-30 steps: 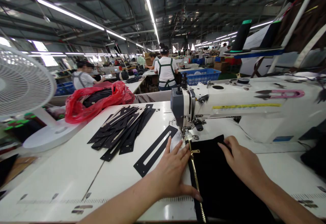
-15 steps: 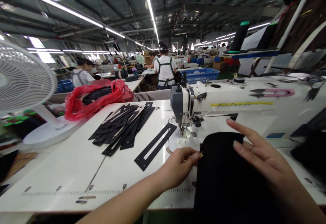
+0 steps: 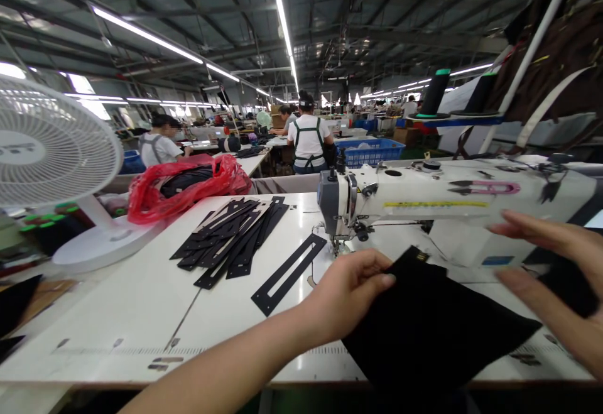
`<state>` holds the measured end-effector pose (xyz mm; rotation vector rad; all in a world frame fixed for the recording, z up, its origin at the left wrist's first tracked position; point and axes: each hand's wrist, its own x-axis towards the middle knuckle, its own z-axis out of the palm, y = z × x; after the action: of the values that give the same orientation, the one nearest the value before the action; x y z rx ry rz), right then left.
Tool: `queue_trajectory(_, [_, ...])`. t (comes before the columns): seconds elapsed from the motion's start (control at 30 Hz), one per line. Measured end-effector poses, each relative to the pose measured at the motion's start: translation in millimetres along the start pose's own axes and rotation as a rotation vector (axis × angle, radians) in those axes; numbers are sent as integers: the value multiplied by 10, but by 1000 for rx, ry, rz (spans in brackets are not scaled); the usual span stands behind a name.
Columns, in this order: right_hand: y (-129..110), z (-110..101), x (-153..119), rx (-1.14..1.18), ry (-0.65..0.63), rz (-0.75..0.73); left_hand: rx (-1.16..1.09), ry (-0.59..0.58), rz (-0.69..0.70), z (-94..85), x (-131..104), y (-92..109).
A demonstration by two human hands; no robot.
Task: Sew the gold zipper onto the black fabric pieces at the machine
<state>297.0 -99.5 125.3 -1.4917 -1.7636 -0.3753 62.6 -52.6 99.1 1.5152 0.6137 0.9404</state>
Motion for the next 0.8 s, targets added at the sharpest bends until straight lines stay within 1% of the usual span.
queue_trajectory(0.07, [-133, -1, 111, 123, -134, -100, 186, -45, 106, 97, 3, 116])
queue_trajectory(0.1, [-192, 9, 162, 171, -174, -116, 256, -49, 138, 123, -2, 147])
queue_trajectory(0.13, [-241, 14, 205, 190, -185, -105, 316, -46, 152, 126, -7, 155])
queue_trajectory(0.2, [-310, -12, 246, 177, -91, -97, 471, -19, 155, 63, -5, 106])
queue_trajectory(0.23, [-337, -40, 236, 152, -40, -141, 581, 14, 180, 0, 4, 56])
queue_trajectory(0.27, [-363, -66, 200, 124, -10, -224, 702, 61, 238, -79, 18, -5])
queue_trajectory(0.33, [-421, -73, 36, 66, -2, -443, 913, 158, 431, -262, 42, -150])
queue_trajectory(0.37, [-454, -32, -91, 33, -10, -550, 994, 176, 529, -354, 44, -230])
queue_trajectory(0.4, [-490, 44, -240, 7, -21, -643, 1068, 161, 597, -442, 32, -314])
queue_trajectory(0.43, [-525, 152, -403, -21, -36, -706, 1146, 108, 611, -519, 5, -401])
queue_trajectory(0.47, [-558, 284, -566, -37, -102, -797, 1222, 31, 574, -583, -37, -486])
queue_trajectory(0.5, [-585, 425, -718, -39, -147, -860, 1288, -44, 500, -631, -93, -566])
queue_trajectory(0.53, [-602, 558, -845, -42, -141, -807, 1336, -104, 414, -664, -160, -633])
queue_trajectory(0.57, [-606, 669, -936, -14, -102, -757, 1365, -131, 342, -679, -231, -682])
queue_trajectory(0.6, [-593, 749, -985, 16, -173, -796, 1378, -131, 278, -680, -303, -710])
queue_trajectory(0.63, [-558, 797, -990, 38, -186, -722, 1374, -114, 226, -666, -369, -716])
queue_trajectory(0.67, [-498, 821, -954, 45, -195, -639, 1359, -96, 178, -643, -424, -702])
queue_trajectory(0.7, [-415, 834, -885, 29, -204, -523, 1338, -93, 129, -612, -465, -677])
queue_trajectory(0.77, [-190, 874, -689, -62, -210, -246, 1286, -130, 47, -551, -494, -621])
queue_trajectory(0.8, [-61, 919, -585, -127, -271, -117, 1265, -164, 18, -528, -483, -606])
